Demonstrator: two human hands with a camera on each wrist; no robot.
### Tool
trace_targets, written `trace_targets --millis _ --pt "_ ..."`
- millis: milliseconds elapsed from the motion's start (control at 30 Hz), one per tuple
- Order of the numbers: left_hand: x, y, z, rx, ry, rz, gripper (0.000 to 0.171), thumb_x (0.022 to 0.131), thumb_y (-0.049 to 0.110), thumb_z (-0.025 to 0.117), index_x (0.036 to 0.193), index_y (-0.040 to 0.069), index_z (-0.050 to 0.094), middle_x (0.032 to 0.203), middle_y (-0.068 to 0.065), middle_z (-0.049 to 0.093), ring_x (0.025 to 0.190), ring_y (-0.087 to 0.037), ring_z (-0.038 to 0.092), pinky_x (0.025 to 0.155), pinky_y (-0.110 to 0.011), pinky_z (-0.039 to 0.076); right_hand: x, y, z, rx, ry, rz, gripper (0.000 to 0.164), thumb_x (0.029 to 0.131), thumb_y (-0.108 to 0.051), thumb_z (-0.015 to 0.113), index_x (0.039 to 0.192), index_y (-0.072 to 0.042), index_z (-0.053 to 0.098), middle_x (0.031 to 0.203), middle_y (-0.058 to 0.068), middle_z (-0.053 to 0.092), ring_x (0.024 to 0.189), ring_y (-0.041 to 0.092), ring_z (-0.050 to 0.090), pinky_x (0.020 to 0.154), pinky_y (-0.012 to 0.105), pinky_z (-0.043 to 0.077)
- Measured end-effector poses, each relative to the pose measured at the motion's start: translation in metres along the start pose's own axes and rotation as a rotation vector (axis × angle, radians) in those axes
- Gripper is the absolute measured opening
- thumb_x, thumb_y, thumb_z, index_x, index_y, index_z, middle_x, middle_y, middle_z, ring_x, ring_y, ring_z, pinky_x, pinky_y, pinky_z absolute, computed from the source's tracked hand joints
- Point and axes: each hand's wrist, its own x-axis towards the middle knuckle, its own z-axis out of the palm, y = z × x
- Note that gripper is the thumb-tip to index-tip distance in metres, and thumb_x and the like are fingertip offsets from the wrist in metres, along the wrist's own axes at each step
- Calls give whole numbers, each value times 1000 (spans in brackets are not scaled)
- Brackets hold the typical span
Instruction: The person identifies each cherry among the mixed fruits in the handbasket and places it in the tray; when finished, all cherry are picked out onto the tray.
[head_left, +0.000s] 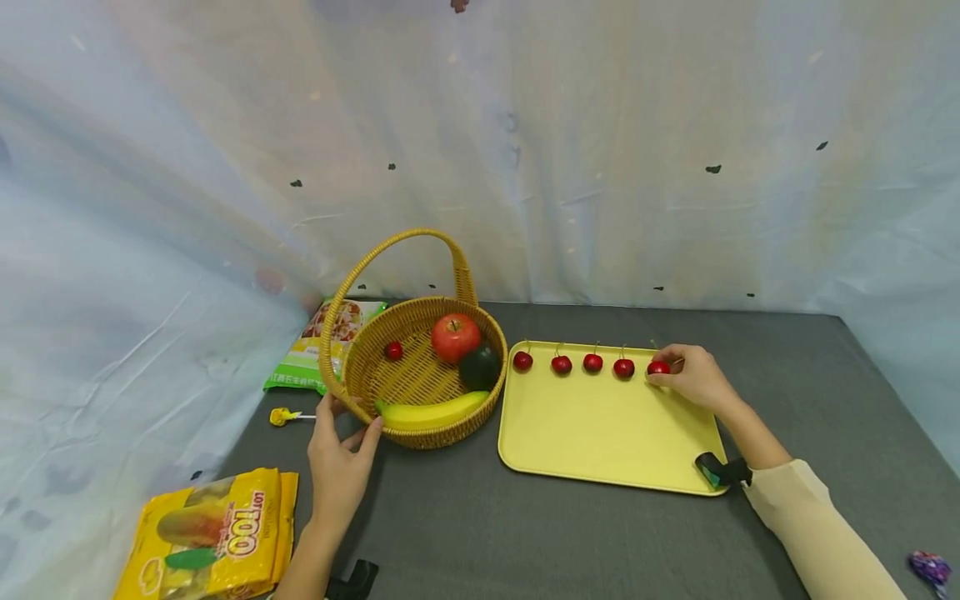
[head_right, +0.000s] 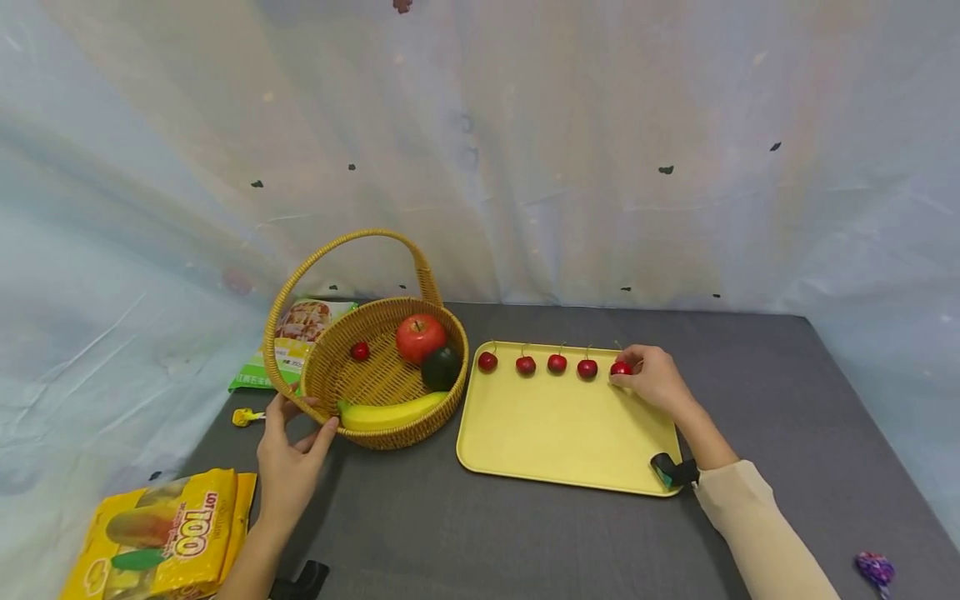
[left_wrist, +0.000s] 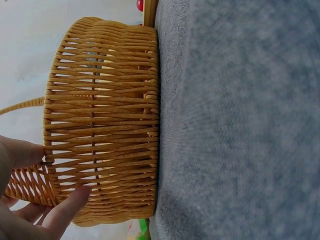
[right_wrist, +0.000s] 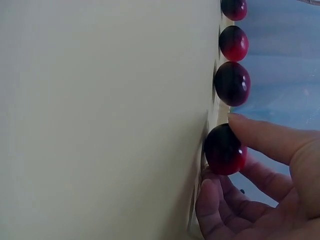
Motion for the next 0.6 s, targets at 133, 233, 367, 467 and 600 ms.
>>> trace_targets --millis 133,233,367,467,600 --pt "1 0 0 1 -2 2 70 87 -11 71 147 -8 36 127 -27 51 120 -37 52 79 -7 51 0 1 -1 -7 9 -2 32 89 -13 76 111 8 66 96 18 65 81 28 55 62 32 47" --pt "1 -10 1 -4 0 -2 71 86 -10 72 148 -6 36 127 -28 50 120 -35 52 78 -8 52 0 1 -2 -6 3 -13 34 88 -13 77 112 8 65 96 18 66 81 28 56 63 31 47" --pt "1 -29 3 -11 -1 -5 73 87 -7 73 150 -1 36 130 -26 50 123 -30 52 79 -8 52 0 0 -3 -5 -29 -30 40 88 -14 78 117 10 63 100 22 65 85 30 58 65 33 49" --pt "1 -36 3 -14 -6 2 73 88 -3 73 150 0 36 131 -25 50 123 -27 52 79 -8 52 0 -1 -3 -11 -38 -36 42 89 -15 77 120 10 62 103 23 65 87 31 59 67 34 50" --pt "1 -39 3 -17 -7 17 72 89 -1 73 150 -1 36 130 -25 51 123 -28 52 79 -9 53 -1 -2 -3 -19 -26 -44 41 89 -14 77 120 9 62 104 23 64 88 30 58 69 36 49"
